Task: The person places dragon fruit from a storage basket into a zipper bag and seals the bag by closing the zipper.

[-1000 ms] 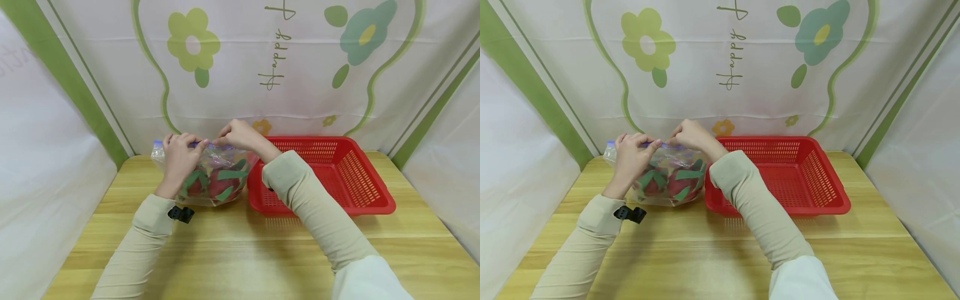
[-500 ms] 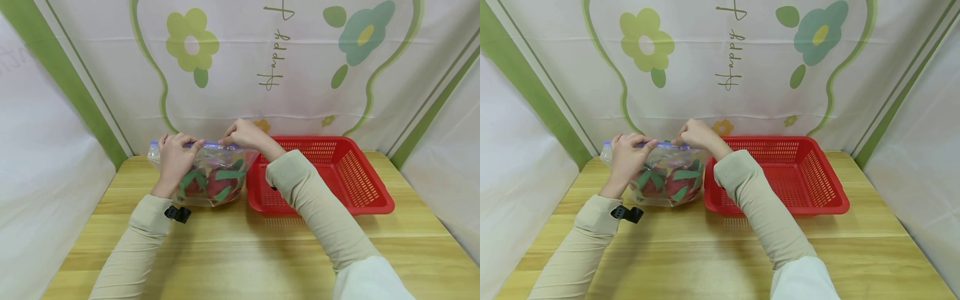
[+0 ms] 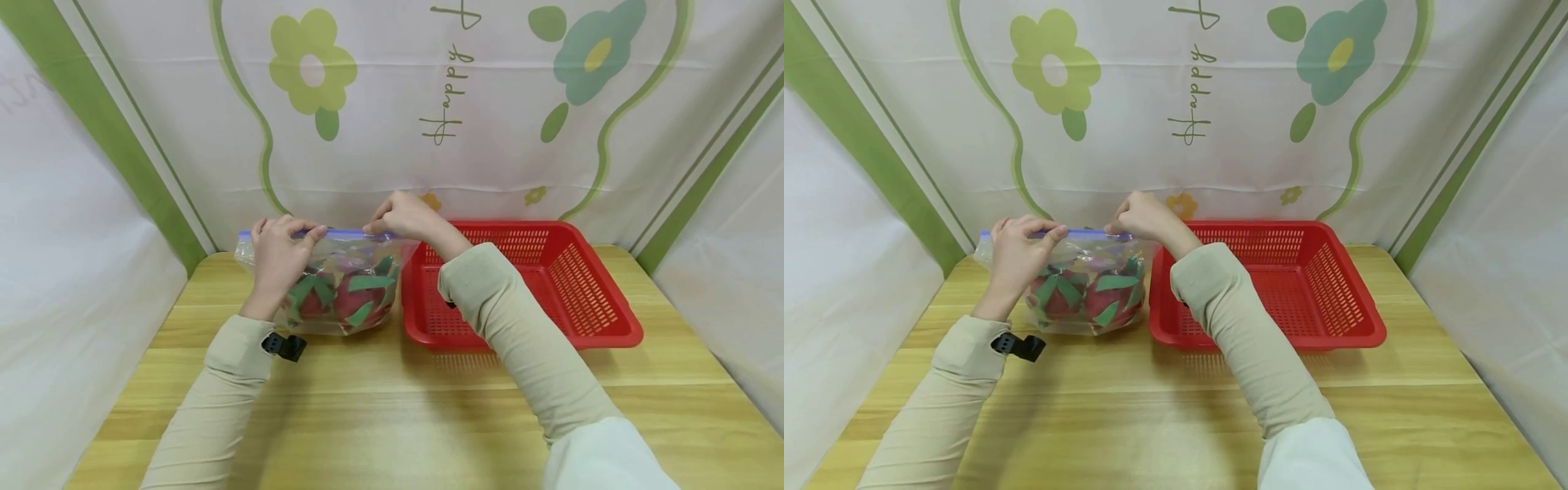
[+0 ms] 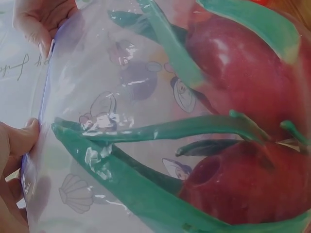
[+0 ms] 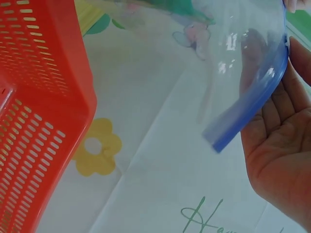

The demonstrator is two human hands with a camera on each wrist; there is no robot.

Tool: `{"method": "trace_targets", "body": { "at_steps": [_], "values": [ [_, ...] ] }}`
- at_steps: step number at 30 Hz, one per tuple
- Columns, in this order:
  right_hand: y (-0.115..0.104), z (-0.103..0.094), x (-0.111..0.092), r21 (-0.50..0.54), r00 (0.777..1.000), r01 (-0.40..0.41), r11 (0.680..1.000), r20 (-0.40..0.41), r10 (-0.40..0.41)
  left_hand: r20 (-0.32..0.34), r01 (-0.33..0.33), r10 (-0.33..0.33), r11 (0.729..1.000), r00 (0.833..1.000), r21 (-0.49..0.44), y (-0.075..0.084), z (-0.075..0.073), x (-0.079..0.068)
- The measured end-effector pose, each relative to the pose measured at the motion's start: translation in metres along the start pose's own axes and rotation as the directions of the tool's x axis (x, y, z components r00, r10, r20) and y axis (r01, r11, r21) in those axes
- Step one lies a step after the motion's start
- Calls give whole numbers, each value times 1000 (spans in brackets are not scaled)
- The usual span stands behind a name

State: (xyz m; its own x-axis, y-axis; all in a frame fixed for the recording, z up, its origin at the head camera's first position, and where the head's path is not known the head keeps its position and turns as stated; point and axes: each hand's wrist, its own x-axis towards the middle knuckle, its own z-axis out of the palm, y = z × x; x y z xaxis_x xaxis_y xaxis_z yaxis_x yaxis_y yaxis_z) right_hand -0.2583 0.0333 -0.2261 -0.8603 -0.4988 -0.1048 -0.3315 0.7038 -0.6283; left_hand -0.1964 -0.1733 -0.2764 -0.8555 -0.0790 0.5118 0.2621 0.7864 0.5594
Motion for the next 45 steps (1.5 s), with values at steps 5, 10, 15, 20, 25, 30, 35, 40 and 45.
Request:
{"method": "trace_targets", "body": {
  "at_steps": [5, 10, 15, 20, 25, 30, 35, 40, 45],
  "values": [
    [5, -3, -2, 25, 1000, -3, 1000, -6, 3, 3, 10, -10, 1000, 1000, -9, -2, 0, 1],
    [8, -4, -3, 26, 1000, -5, 1000, -13, 6, 7, 23, -23, 1000, 1000, -15, -3, 1, 1],
    [10, -6, -5, -1, 999, -20, 1000, -25, 20, 12, 28, -28, 999, 1000, -27, -3, 1, 0],
    [13, -9, -6, -3, 999, -34, 999, -30, 34, 17, 37, -37, 999, 999, -33, -3, 2, 0],
    [19, -11, -8, 44, 999, -42, 998, -13, 42, 24, 44, -43, 998, 999, -33, -4, 2, 0],
    [24, -14, -9, 48, 999, -48, 998, -8, 49, 27, 44, -43, 999, 999, -31, -6, 2, 0],
    [27, -16, -11, 62, 998, -61, 996, -1, 61, 29, 46, -45, 998, 999, -34, -7, 3, 0],
    [31, -19, -13, 63, 998, -54, 997, -12, 55, 31, 54, -53, 998, 998, -37, -8, 3, -1],
    [36, -21, -14, 75, 998, -52, 996, -18, 53, 28, 55, -54, 998, 998, -39, -9, 3, -1]
  ]
}}
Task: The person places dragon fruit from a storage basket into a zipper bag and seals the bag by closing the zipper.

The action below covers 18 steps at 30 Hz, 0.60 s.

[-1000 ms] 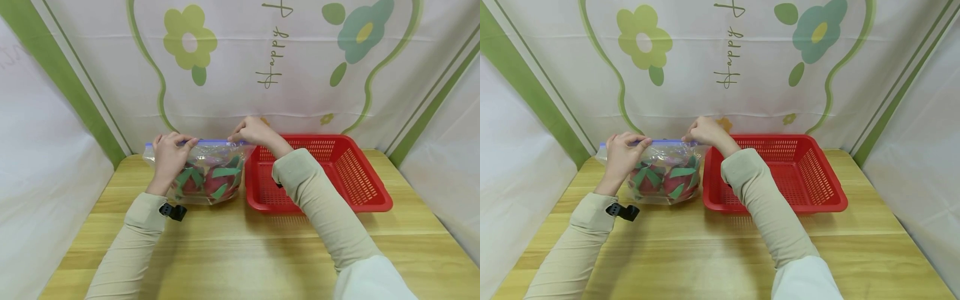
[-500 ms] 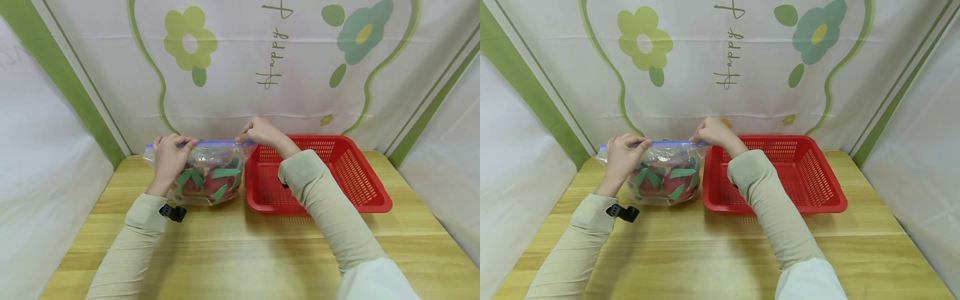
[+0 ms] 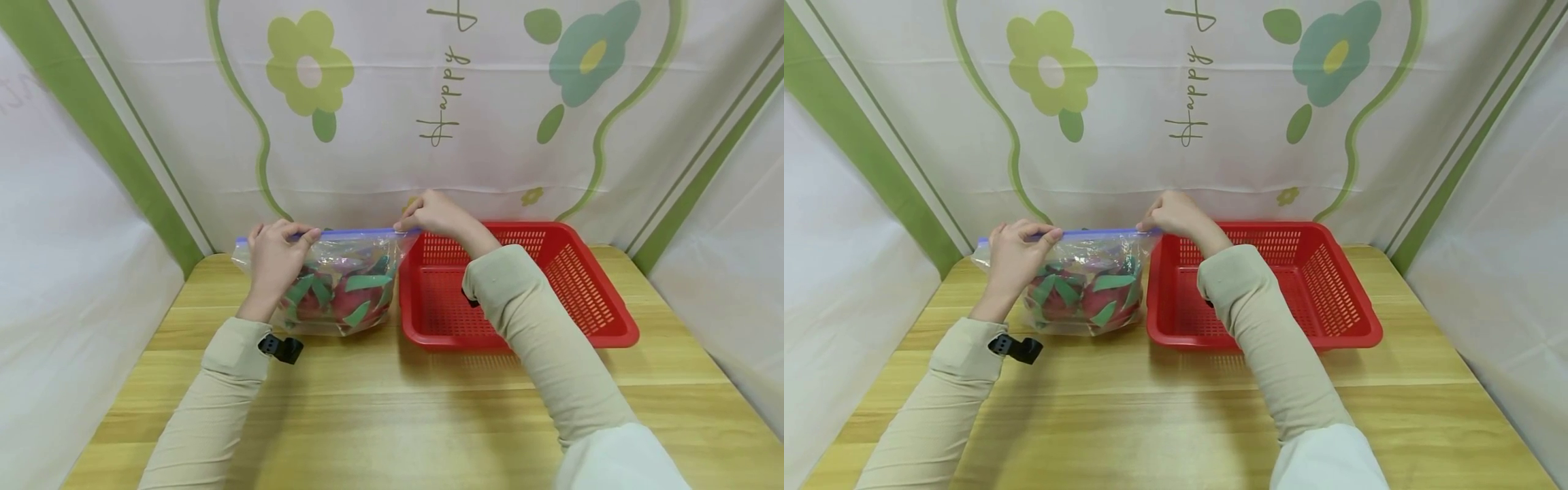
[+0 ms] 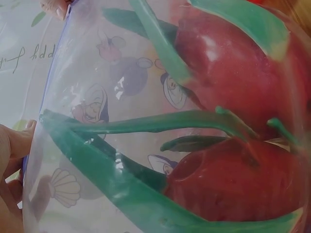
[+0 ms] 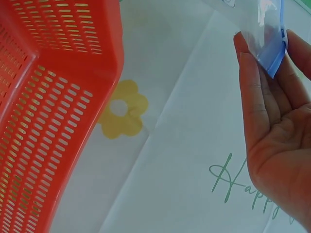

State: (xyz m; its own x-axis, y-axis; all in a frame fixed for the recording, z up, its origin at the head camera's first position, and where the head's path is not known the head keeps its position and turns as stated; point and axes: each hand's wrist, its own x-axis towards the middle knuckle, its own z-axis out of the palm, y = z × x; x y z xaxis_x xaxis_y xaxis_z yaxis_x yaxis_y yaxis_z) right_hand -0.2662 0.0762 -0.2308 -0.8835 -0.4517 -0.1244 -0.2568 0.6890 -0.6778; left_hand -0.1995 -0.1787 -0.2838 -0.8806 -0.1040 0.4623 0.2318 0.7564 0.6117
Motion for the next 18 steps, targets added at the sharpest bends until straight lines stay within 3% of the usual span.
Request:
{"method": "trace_targets", "body": {
  "at_steps": [10, 18],
  "values": [
    [5, -3, 0, 62, 1000, -19, 998, 14, 18, 5, 9, -9, 1000, 1000, 7, -2, 1, 1],
    [15, 9, 1, 95, 998, -25, 995, -51, 30, 19, 36, -36, 999, 999, -14, -2, 4, 0]
  ]
}}
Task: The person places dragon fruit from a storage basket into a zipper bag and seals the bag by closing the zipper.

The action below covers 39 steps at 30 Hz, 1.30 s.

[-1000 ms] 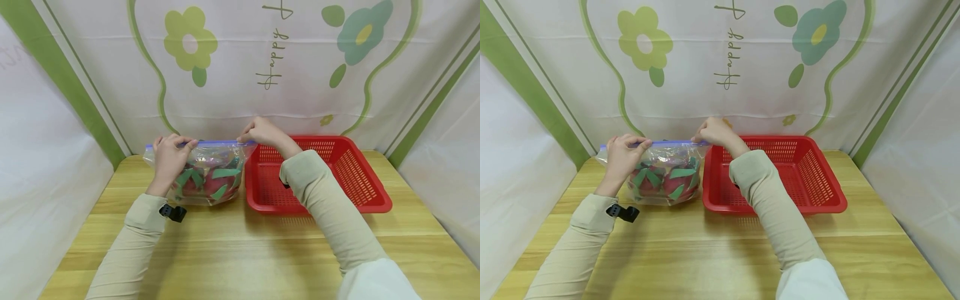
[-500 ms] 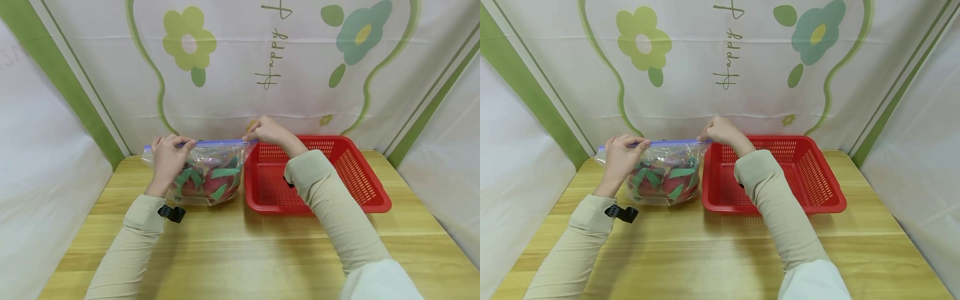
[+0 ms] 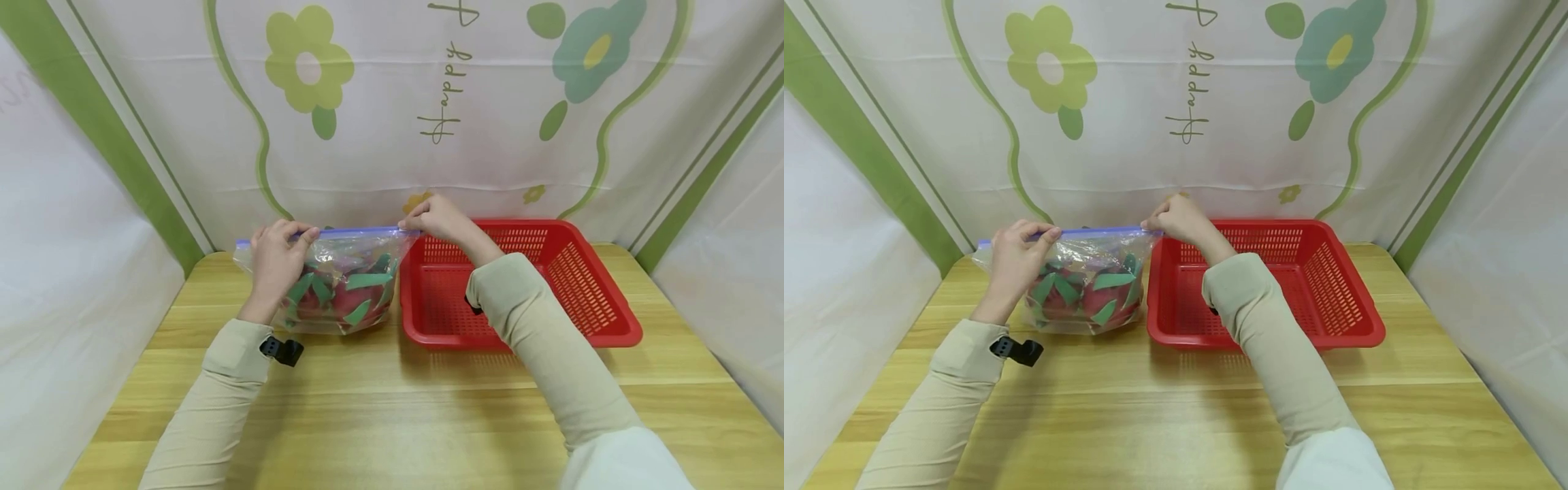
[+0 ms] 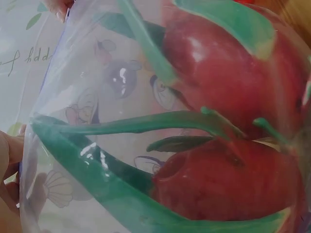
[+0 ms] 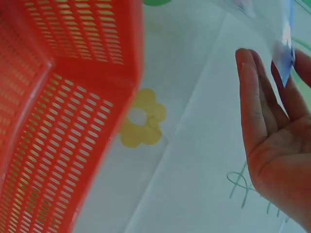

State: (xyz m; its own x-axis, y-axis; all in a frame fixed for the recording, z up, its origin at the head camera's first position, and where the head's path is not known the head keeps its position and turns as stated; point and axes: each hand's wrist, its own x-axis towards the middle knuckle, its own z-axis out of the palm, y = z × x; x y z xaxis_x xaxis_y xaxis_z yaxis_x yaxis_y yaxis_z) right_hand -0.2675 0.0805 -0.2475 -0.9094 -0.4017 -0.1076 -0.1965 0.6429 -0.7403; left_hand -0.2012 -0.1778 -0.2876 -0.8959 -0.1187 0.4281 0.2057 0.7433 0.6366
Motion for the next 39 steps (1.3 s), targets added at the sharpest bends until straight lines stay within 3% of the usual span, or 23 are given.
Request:
{"method": "trace_targets", "body": {
  "at_steps": [9, 16, 22, 27, 33, 39],
  "values": [
    [9, 25, -3, 85, 995, -4, 996, 102, -5, 0, 30, -30, 995, 1000, -95, -3, -1, -4],
    [5, 44, -6, 122, 977, -86, 989, 203, 60, -13, 33, -34, 997, 999, -72, -13, -2, -8],
    [-2, 60, -7, 209, 969, -164, 964, 218, 118, -38, 42, -45, 996, 998, -76, -22, -2, -13],
    [-3, 71, -10, 266, 970, -179, 947, 209, 125, -54, 102, -108, 990, 993, -93, -29, -3, -19],
    [-8, 84, -15, 218, 984, -147, 965, 135, 120, -66, 279, -290, 950, 955, -139, -41, -6, -23],
    [-16, 95, -28, 123, 993, -108, 987, 56, 101, 50, 407, -407, 913, 912, 21, -44, -12, -31]
  ]
}}
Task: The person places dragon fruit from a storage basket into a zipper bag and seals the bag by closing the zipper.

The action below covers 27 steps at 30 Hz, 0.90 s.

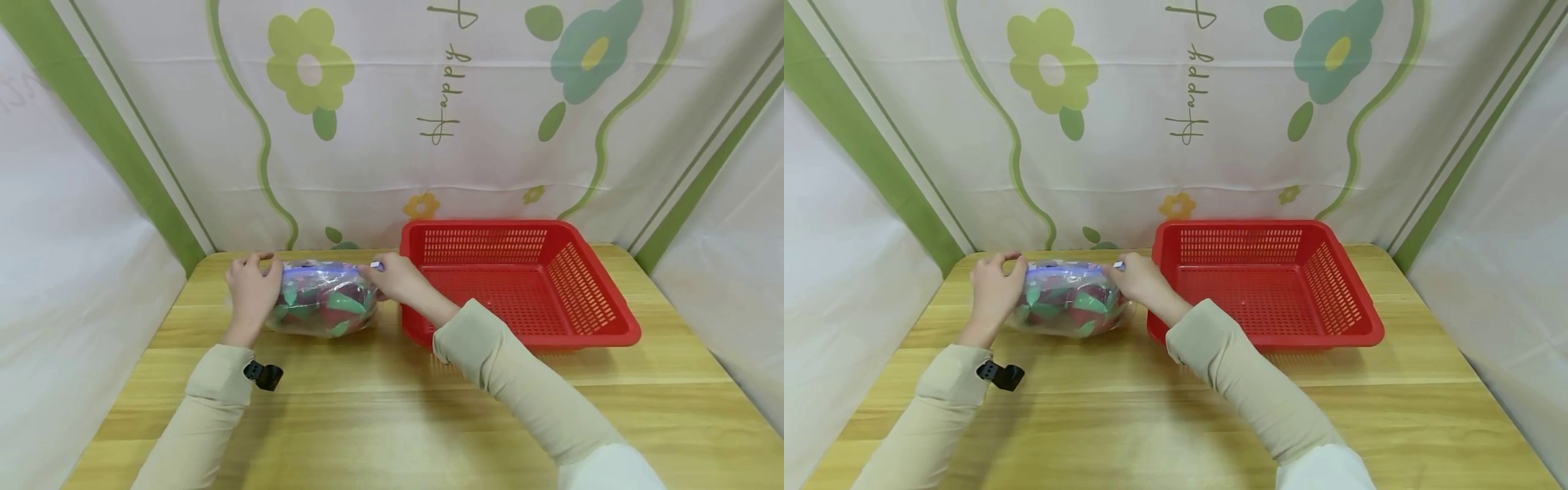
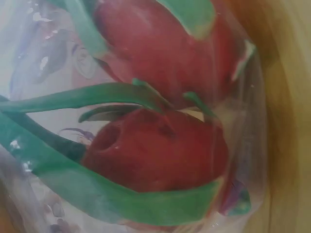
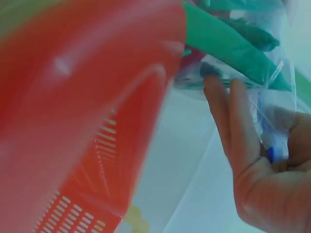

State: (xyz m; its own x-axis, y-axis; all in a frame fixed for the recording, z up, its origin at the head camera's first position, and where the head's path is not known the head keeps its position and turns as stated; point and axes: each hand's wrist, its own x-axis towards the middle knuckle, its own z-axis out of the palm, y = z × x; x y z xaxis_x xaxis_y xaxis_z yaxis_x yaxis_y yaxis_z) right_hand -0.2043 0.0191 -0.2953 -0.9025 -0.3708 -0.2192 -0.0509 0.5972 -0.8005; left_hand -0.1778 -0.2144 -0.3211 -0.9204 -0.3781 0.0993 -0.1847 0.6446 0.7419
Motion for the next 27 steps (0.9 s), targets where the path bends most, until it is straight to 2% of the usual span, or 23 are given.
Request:
{"method": "trace_targets", "body": {
  "at_steps": [3, 5, 7, 9, 12, 13, 16, 19, 22, 24, 27],
  "values": [
    [1, 5, -4, -31, 1000, 18, 999, -19, -18, 73, 28, -33, 997, 997, 71, -4, -2, -1],
    [3, 8, -5, -44, 999, 29, 999, -27, -30, 146, 42, -59, 992, 988, 115, -7, -3, 1],
    [5, 11, -6, -43, 999, 32, 999, -29, -33, 239, 58, -92, 988, 967, 144, -11, -4, 3],
    [7, 14, -7, -30, 999, 21, 999, -25, -22, 334, 70, -119, 985, 935, 156, -16, -5, 5],
    [10, 19, -7, 20, 1000, -19, 1000, 6, 19, 418, 71, -128, 986, 899, 149, -23, -6, 7],
    [11, 20, -7, 54, 999, -39, 998, 29, 38, 430, 69, -126, 987, 894, 146, -25, -6, 7],
    [14, 25, -6, 184, 991, -100, 978, 108, 81, 437, 57, -113, 988, 892, 141, -26, -6, 8],
    [14, 29, -4, 325, 978, -157, 932, 181, 102, 440, 61, -113, 990, 891, 129, -26, -5, 8],
    [12, 33, -2, 432, 972, -181, 884, 215, 94, 456, 81, -119, 992, 882, 101, -27, -5, 9],
    [11, 35, -2, 432, 976, -168, 886, 198, 88, 469, 99, -122, 992, 875, 72, -28, -5, 10],
    [10, 38, -4, 370, 985, -129, 920, 151, 78, 498, 124, -129, 991, 858, 42, -30, -5, 10]
  ]
}}
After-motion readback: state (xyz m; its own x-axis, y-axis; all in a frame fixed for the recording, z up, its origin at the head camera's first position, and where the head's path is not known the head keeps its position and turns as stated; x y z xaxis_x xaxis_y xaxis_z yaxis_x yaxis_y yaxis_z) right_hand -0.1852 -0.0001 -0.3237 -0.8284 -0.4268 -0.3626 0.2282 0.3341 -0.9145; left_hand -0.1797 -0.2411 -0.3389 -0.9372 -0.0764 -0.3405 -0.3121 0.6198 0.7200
